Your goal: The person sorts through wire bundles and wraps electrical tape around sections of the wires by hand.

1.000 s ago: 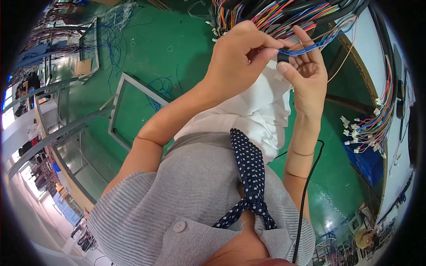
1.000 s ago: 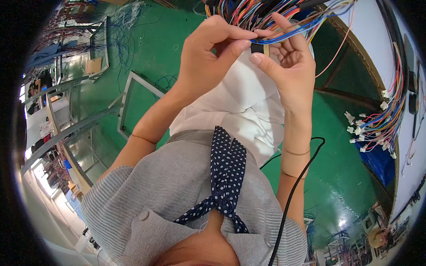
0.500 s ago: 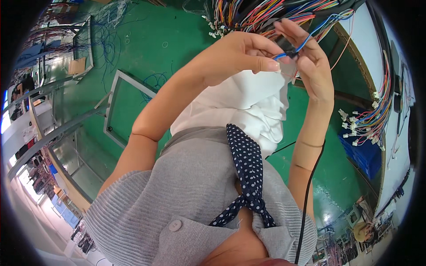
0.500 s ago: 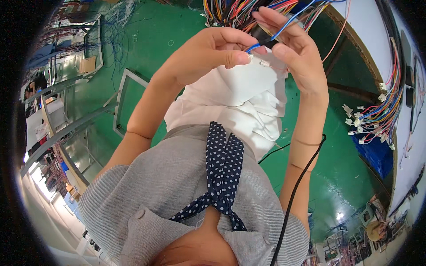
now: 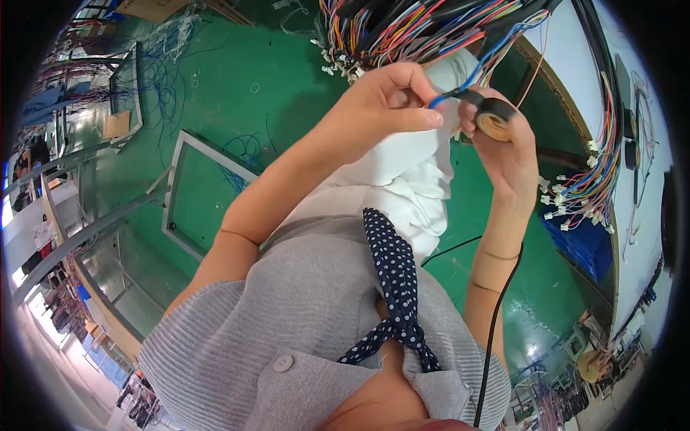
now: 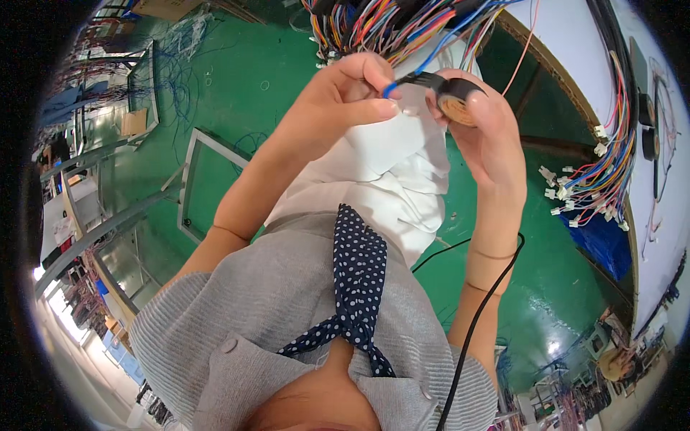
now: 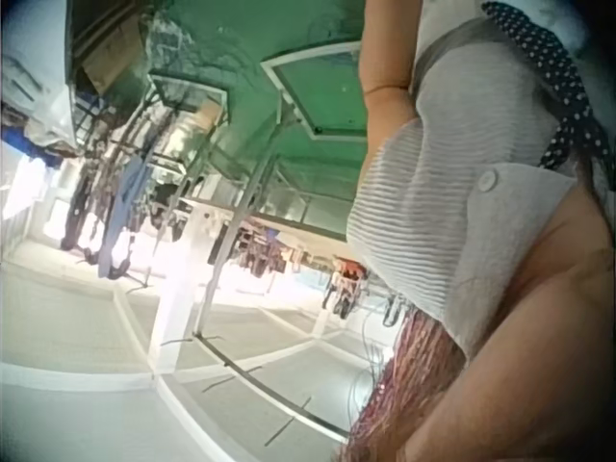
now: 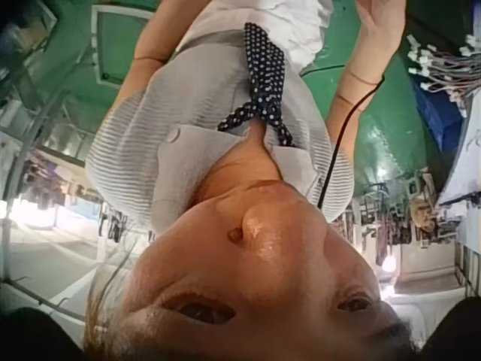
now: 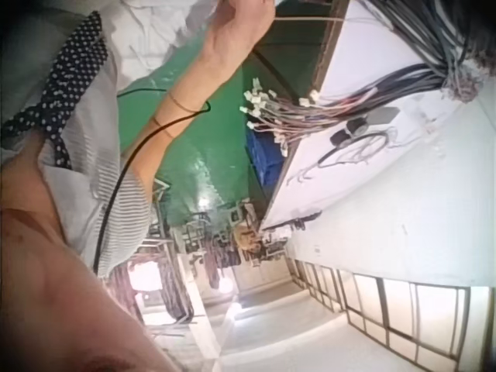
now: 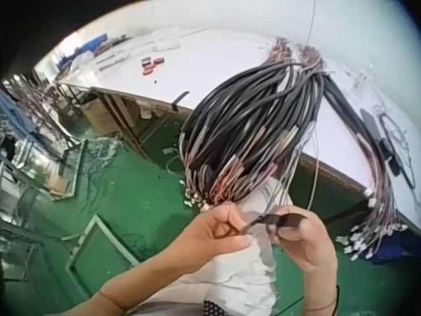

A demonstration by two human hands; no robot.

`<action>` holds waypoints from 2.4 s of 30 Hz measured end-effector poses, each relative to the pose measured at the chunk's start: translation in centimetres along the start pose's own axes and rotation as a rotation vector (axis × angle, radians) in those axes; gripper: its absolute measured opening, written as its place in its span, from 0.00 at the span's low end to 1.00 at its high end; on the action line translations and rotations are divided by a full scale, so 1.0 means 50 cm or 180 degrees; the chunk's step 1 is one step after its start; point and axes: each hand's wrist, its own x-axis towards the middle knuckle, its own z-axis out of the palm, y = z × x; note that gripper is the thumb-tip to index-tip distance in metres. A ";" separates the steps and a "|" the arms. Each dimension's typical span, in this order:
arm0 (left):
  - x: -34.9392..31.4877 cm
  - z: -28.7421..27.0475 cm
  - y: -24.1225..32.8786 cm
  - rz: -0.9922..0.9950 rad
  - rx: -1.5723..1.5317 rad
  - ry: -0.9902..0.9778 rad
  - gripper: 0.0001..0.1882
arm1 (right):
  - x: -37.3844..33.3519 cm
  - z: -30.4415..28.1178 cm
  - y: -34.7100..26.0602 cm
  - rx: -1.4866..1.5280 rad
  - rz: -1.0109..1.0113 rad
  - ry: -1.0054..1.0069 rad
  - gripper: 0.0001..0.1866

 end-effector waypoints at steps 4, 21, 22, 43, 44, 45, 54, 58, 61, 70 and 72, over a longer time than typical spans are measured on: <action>-0.004 0.011 -0.007 0.0946 0.2677 0.0371 0.10 | -0.003 0.029 -0.051 0.0072 0.0053 -0.0453 0.34; 0.034 0.088 0.009 -0.1896 -0.0661 -0.0122 0.14 | 0.016 -0.050 -0.029 -0.1533 0.0097 -0.0539 0.19; 0.032 0.076 0.004 -0.2006 -0.0913 -0.0363 0.12 | 0.012 -0.055 -0.030 -0.1515 0.0091 -0.0504 0.19; -0.008 0.094 -0.036 -0.1575 0.0682 -0.0290 0.14 | 0.000 -0.045 -0.032 -0.0766 0.0243 -0.0366 0.34; -0.004 0.090 -0.032 -0.1559 0.0684 -0.0256 0.14 | 0.015 -0.035 -0.029 -0.0599 0.0050 -0.0556 0.35; -0.002 0.086 -0.027 -0.1885 -0.0084 -0.0266 0.13 | 0.025 -0.034 -0.044 -0.0709 0.0540 -0.0906 0.34; -0.010 0.068 -0.044 -0.0686 0.2372 0.0078 0.14 | 0.017 -0.093 -0.080 -0.1610 0.1926 -0.0954 0.15; -0.011 0.060 -0.075 0.0479 0.4388 0.0234 0.09 | -0.020 -0.074 -0.084 0.0011 0.1863 -0.0141 0.22; -0.011 0.066 -0.082 -0.0013 0.3368 0.0263 0.11 | -0.025 -0.019 -0.119 0.0228 0.1652 0.0178 0.25; 0.045 0.049 -0.024 -0.2456 -0.0663 -0.0652 0.12 | 0.003 -0.081 -0.061 -0.1002 0.0650 -0.0598 0.33; 0.039 0.062 -0.006 -0.2468 -0.0562 -0.0623 0.13 | 0.019 -0.068 -0.047 -0.1006 0.0545 -0.1059 0.34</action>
